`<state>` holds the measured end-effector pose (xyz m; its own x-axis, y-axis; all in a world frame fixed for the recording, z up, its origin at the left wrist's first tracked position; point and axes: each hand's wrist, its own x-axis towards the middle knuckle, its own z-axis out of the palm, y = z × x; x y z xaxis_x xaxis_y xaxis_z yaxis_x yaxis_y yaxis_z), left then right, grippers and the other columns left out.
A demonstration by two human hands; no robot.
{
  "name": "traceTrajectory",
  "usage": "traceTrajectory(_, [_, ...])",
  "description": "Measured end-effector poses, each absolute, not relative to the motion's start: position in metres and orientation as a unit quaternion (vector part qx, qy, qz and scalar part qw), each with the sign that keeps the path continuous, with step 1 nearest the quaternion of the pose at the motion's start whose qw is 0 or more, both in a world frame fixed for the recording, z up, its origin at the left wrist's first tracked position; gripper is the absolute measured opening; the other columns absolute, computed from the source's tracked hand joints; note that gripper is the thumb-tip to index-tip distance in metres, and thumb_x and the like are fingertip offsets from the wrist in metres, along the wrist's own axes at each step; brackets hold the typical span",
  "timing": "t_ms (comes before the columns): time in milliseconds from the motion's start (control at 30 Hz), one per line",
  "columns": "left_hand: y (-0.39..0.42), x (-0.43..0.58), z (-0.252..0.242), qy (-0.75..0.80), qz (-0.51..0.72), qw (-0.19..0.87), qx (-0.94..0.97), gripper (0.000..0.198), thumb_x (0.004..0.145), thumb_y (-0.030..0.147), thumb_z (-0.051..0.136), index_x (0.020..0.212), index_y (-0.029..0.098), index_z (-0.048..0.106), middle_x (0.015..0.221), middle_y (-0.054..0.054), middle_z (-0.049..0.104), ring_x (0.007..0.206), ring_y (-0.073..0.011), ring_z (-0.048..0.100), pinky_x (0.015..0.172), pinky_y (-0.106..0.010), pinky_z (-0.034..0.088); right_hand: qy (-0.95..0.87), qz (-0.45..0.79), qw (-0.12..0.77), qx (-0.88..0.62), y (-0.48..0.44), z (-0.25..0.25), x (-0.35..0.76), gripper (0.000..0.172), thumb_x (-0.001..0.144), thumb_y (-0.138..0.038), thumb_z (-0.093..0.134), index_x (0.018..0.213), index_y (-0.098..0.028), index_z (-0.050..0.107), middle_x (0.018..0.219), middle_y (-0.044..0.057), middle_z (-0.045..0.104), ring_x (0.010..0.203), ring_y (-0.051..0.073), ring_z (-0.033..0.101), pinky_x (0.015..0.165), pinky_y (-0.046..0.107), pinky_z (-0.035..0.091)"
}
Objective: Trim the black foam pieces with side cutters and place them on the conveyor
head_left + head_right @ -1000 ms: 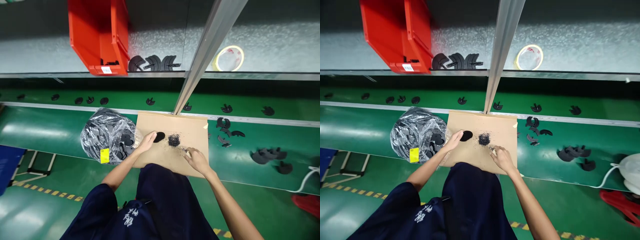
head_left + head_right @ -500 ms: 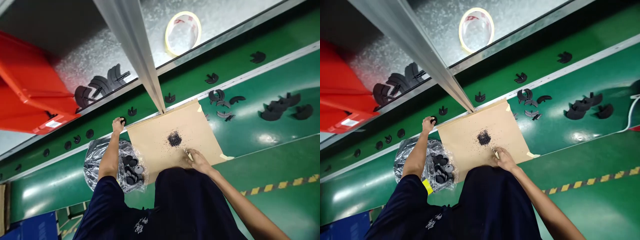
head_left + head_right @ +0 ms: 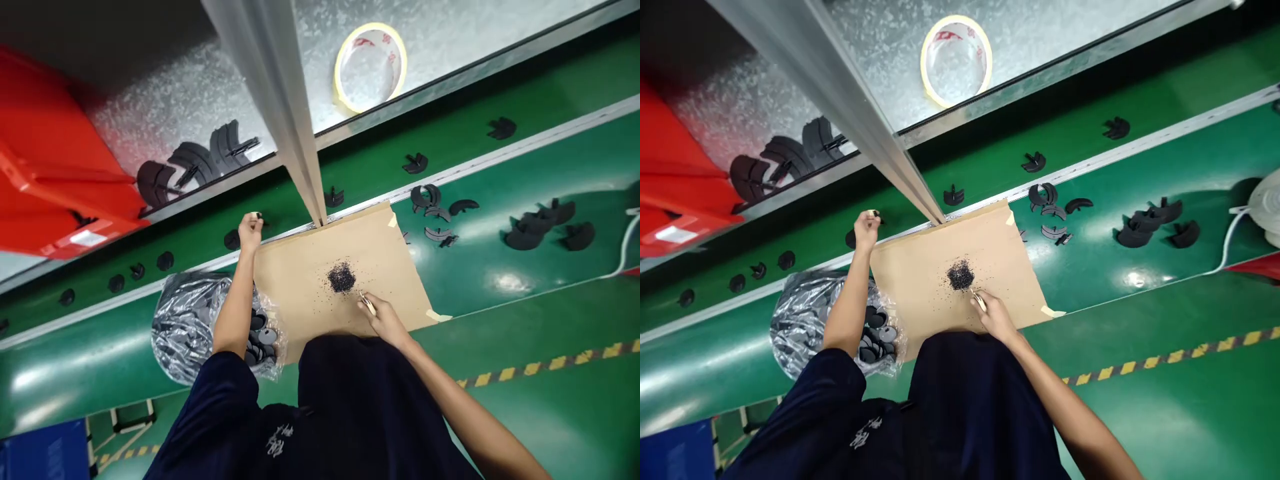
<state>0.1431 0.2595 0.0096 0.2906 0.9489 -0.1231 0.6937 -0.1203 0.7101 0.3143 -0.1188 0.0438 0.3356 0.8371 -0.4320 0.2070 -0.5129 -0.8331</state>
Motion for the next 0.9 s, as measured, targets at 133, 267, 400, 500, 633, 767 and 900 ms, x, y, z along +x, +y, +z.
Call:
traceTrajectory(133, [0.143, 0.096, 0.032, 0.449, 0.190, 0.492, 0.721, 0.032, 0.090, 0.048, 0.068, 0.099, 0.018, 0.065, 0.089, -0.005, 0.073, 0.079, -0.0175, 0.072, 0.077, -0.030, 0.061, -0.250, 0.530, 0.467, -0.662, -0.085, 0.052, 0.291, 0.057, 0.084, -0.075, 0.058, 0.099, -0.020, 0.068, 0.083, 0.004, 0.069, 0.070, 0.018, 0.057, 0.075, 0.036, 0.051])
traceTrajectory(267, [0.028, 0.066, 0.052, 0.342, 0.163, 0.602, 0.703, 0.037, 0.093, 0.057, 0.063, 0.100, 0.022, 0.068, 0.096, -0.008, 0.076, 0.083, -0.0204, 0.074, 0.075, -0.035, 0.063, -0.197, 0.656, 0.472, -0.555, -0.068, 0.060, 0.260, 0.061, 0.064, -0.076, 0.079, 0.086, -0.020, 0.069, 0.073, 0.001, 0.064, 0.065, 0.015, 0.055, 0.069, 0.032, 0.049])
traceTrajectory(400, [-0.014, 0.037, 0.059, 0.400, 0.119, 0.540, 0.731, 0.018, 0.097, 0.039, 0.064, 0.106, 0.025, 0.070, 0.099, -0.006, 0.078, 0.089, -0.0203, 0.076, 0.080, -0.035, 0.063, -0.189, 0.697, 0.421, -0.549, -0.081, 0.070, 0.247, 0.061, 0.047, -0.065, 0.094, 0.078, -0.019, 0.068, 0.073, -0.002, 0.062, 0.069, 0.014, 0.057, 0.070, 0.030, 0.049])
traceTrajectory(500, [0.000, 0.008, 0.054, 0.497, 0.104, 0.451, 0.734, 0.015, 0.099, 0.025, 0.056, 0.106, 0.021, 0.070, 0.104, -0.008, 0.077, 0.100, -0.0223, 0.073, 0.093, -0.039, 0.059, -0.191, 0.668, 0.427, -0.578, -0.097, 0.073, 0.246, 0.062, 0.046, -0.065, 0.094, 0.076, -0.020, 0.065, 0.069, -0.004, 0.059, 0.066, 0.013, 0.055, 0.068, 0.030, 0.048])
traceTrajectory(633, [0.034, -0.027, 0.043, 0.614, 0.096, 0.332, 0.709, 0.015, 0.086, 0.011, 0.062, 0.099, 0.016, 0.068, 0.112, -0.016, 0.071, 0.124, -0.0329, 0.060, 0.111, -0.050, 0.045, -0.197, 0.619, 0.456, -0.608, -0.110, 0.075, 0.251, 0.063, 0.048, -0.068, 0.092, 0.077, -0.020, 0.065, 0.071, -0.002, 0.061, 0.068, 0.015, 0.056, 0.070, 0.033, 0.049])
traceTrajectory(767, [0.049, -0.045, 0.041, 0.648, 0.091, 0.295, 0.696, 0.014, 0.076, 0.006, 0.068, 0.085, 0.017, 0.064, 0.101, -0.016, 0.069, 0.119, -0.0352, 0.061, 0.108, -0.050, 0.046, -0.196, 0.594, 0.472, -0.622, -0.120, 0.079, 0.255, 0.067, 0.045, -0.072, 0.091, 0.077, -0.020, 0.064, 0.070, -0.002, 0.060, 0.068, 0.015, 0.055, 0.068, 0.032, 0.048])
traceTrajectory(900, [0.049, -0.044, 0.052, 0.638, 0.120, 0.315, 0.692, 0.006, 0.082, 0.016, 0.066, 0.086, 0.018, 0.063, 0.086, -0.008, 0.067, 0.091, -0.0257, 0.069, 0.090, -0.040, 0.056, -0.200, 0.571, 0.491, -0.627, -0.129, 0.086, 0.257, 0.066, 0.049, -0.074, 0.088, 0.078, -0.020, 0.063, 0.070, -0.001, 0.060, 0.068, 0.016, 0.055, 0.067, 0.032, 0.048])
